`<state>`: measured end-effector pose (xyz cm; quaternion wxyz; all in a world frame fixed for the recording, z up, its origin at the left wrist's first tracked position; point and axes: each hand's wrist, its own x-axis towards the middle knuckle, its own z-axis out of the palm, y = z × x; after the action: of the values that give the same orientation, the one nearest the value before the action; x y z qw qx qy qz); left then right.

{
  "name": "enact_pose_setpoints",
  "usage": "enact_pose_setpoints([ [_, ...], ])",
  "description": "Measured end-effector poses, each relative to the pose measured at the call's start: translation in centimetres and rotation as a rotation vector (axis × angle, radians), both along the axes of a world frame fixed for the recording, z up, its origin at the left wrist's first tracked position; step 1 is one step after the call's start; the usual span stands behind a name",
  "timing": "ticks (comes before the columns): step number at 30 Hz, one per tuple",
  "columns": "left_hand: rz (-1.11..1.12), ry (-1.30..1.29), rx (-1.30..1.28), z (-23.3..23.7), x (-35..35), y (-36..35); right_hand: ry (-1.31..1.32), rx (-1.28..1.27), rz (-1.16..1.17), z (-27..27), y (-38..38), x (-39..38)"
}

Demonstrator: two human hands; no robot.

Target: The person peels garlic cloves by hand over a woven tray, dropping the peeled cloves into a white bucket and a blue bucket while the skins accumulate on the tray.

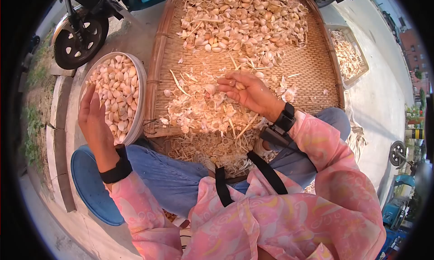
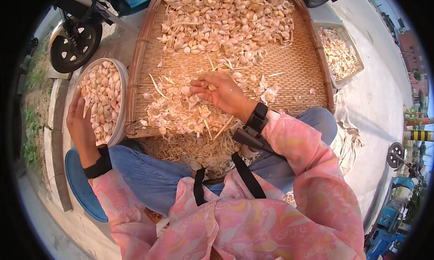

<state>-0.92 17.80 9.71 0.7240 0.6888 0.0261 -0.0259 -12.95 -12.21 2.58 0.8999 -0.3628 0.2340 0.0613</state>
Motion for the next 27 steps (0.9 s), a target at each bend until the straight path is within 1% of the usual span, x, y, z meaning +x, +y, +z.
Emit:
enact_pose_setpoints([
  [1,-0.078,0.133,-0.160,-0.2,-3.2,-2.6,-0.058,-0.109,0.048,0.2,1.1,0.0],
  [2,-0.187,0.319,-0.386,-1.5,-5.6,-4.4,-0.123,-0.218,0.095,0.5,3.0,0.2],
  [3,-0.285,0.595,-0.544,-2.5,-7.9,-6.2,-0.187,-0.326,0.143,1.0,4.5,0.2],
  [4,-0.446,0.812,-0.834,-4.5,-9.3,-7.6,-0.307,-0.579,0.317,2.4,5.4,-0.2],
  [5,-0.369,0.933,-1.097,-6.9,-10.7,-8.6,-0.425,-0.827,0.497,3.4,6.1,-0.4],
  [6,-0.220,0.943,-1.254,-7.4,-11.0,-9.1,-0.793,-1.189,0.397,2.9,6.5,-0.3],
  [7,-0.064,0.949,-1.405,-7.5,-11.3,-9.3,-0.762,-1.247,0.344,3.0,6.0,-0.4],
  [9,-0.202,0.899,-1.300,-7.4,-10.5,-6.3,-0.712,-1.360,0.243,3.6,3.0,0.2],
  [11,-0.154,0.603,-1.148,-5.4,-9.3,-1.2,-0.482,-1.663,0.177,1.7,-2.1,1.0],
  [12,-0.121,0.383,-0.967,-4.2,-8.9,1.9,-0.373,-1.809,0.244,1.4,-4.0,0.9],
  [13,0.043,0.202,-0.643,-3.3,-8.6,5.1,-0.256,-1.946,0.312,0.9,-5.3,0.7],
  [15,0.445,0.027,0.048,-2.4,-8.3,11.3,-0.255,-1.961,0.411,-0.6,-6.5,0.4],
  [16,0.506,0.037,0.344,-2.9,-8.3,14.2,-0.255,-1.968,0.457,-1.1,-6.7,0.4],
  [17,0.564,0.047,0.639,-3.7,-8.4,16.4,-0.313,-1.955,0.436,-1.2,-6.7,0.5],
  [19,0.503,-0.055,0.859,-5.6,-8.5,19.0,-0.417,-1.923,0.386,-1.7,-6.3,0.4],
  [20,0.471,-0.108,0.965,-5.8,-8.4,19.6,-0.441,-1.930,0.351,-1.7,-6.0,0.1],
  [21,0.407,-0.172,0.865,-4.8,-8.6,17.1,-0.472,-1.940,0.320,-1.4,-5.6,-0.1],
  [22,0.345,-0.228,0.764,-3.4,-9.0,12.4,-0.505,-1.950,0.296,-1.0,-5.1,-0.3],
  [24,0.116,-0.046,0.485,-0.3,-10.4,3.1,-0.589,-1.805,0.284,0.5,-3.5,-1.0],
  [25,-0.052,0.021,0.384,0.3,-11.1,-0.7,-0.626,-1.733,0.275,1.2,-2.7,-1.4],
  [26,-0.265,0.036,0.338,0.1,-11.9,-4.0,-0.658,-1.707,0.308,1.6,-2.0,-1.8],
  [27,-0.427,0.027,0.306,-0.6,-12.6,-6.8,-0.704,-1.687,0.312,2.1,-1.2,-2.2],
])
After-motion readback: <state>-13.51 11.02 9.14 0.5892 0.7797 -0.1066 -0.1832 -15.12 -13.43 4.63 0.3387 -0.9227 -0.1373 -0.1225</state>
